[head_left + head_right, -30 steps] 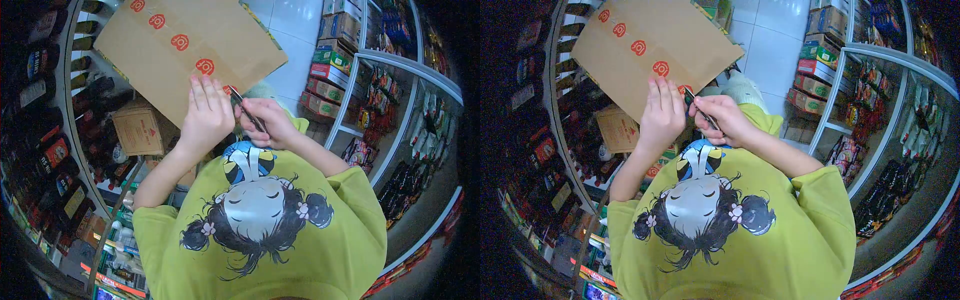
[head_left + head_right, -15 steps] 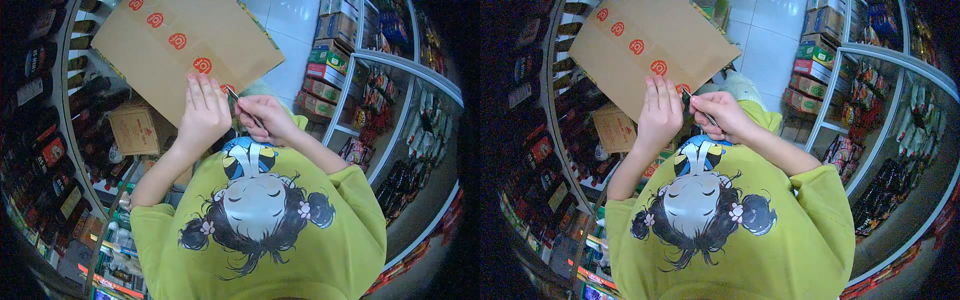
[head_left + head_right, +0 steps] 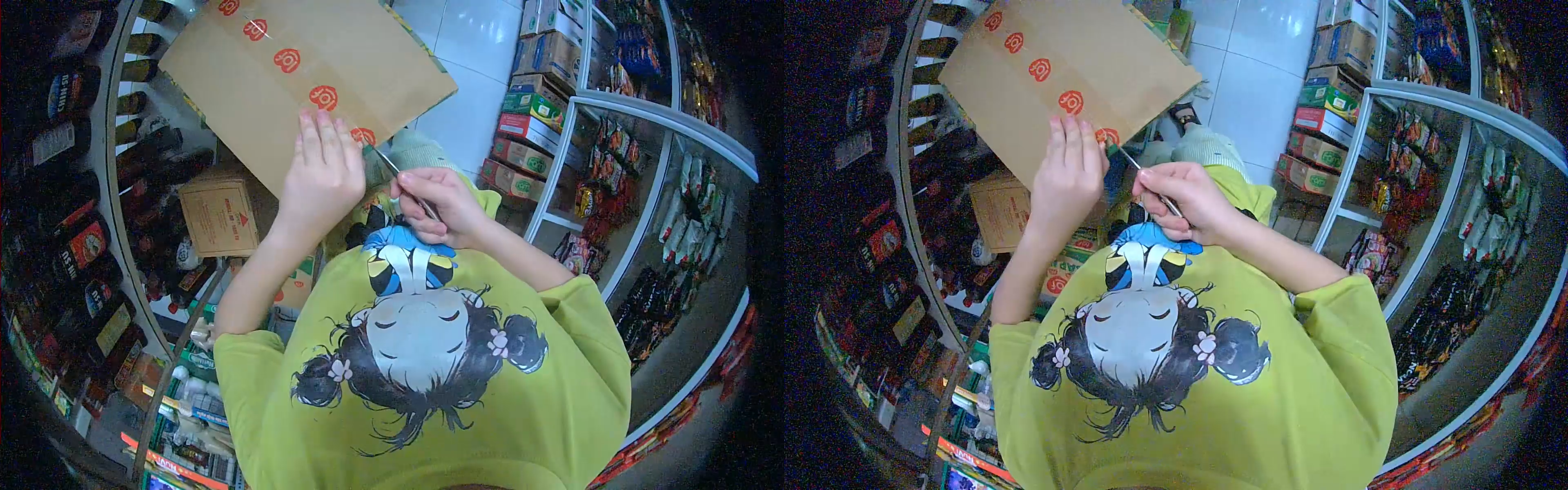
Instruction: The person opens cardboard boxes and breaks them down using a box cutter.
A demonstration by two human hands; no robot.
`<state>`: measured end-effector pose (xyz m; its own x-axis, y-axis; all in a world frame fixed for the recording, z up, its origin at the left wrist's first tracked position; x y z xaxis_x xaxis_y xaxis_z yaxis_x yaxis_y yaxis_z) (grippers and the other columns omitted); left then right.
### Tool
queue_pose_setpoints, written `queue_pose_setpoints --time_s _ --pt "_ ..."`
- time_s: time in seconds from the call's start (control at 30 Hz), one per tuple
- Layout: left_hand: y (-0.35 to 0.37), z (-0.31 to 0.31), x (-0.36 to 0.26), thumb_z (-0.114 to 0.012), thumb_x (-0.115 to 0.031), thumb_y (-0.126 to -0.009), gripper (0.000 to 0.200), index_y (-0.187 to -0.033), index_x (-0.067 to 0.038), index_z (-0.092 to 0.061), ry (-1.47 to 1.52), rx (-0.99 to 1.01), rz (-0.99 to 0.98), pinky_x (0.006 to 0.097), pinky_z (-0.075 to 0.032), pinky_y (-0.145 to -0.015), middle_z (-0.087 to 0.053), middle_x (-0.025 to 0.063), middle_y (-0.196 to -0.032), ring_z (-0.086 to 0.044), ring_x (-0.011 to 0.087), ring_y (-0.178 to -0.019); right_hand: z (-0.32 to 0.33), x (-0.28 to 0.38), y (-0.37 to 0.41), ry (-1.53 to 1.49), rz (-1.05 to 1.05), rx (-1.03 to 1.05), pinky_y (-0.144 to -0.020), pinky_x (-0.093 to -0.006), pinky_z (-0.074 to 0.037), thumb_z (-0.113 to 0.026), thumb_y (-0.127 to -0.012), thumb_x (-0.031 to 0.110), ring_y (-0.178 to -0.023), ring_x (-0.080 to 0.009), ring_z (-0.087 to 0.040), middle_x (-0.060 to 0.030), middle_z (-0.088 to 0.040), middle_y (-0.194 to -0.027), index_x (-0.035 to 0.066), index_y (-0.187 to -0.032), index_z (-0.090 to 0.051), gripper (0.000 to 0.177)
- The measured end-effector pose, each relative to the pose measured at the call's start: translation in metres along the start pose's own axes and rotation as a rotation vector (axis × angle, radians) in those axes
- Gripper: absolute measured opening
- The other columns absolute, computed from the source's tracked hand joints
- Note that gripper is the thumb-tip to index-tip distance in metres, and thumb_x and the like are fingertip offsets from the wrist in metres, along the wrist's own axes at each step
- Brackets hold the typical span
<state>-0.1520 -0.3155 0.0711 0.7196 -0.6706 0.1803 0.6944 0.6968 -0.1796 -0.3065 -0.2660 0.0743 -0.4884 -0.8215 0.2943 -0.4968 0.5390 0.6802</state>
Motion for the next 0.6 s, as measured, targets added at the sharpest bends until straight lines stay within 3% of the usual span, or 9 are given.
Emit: queue_pose_setpoints --time_s 0.5,0.6 --pt "0.000 0.002 -0.003 -0.046 -0.013 -0.074 0.028 -0.092 0.009 -0.050 -0.042 0.028 -0.026 0.0344 -0.047 -0.068 -0.051 0.0261 -0.092 -0.051 0.0358 -0.088 -0.015 0.017 -0.017 -0.037 -0.044 -0.014 -0.025 -0.0177 -0.019 -0.043 -0.082 0.025 -0.029 -0.0041 -0.028 0.0001 -0.038 -0.050 0.003 -0.075 -0.046 0.024" --pt "0.000 0.001 -0.003 -0.047 -0.015 -0.075 0.026 -0.086 0.008 -0.054 -0.049 -0.019 -0.046 0.0363 -0.048 -0.066 -0.053 0.0265 -0.088 -0.051 0.0392 -0.087 -0.016 0.016 -0.018 -0.012 -0.018 -0.011 -0.025 -0.0177 -0.019 -0.043 -0.082 0.024 -0.030 -0.0041 -0.029 0.0004 -0.039 -0.050 0.003 -0.074 -0.046 0.023"
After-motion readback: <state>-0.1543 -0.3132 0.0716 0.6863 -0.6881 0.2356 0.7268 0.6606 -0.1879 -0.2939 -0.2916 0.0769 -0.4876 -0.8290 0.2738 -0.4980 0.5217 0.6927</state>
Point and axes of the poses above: each hand's wrist, its own y-axis away from the middle knuckle, its own z-axis out of the back of the hand, x = y × z, the point moved 1 cm from there along -y, towards the middle knuckle
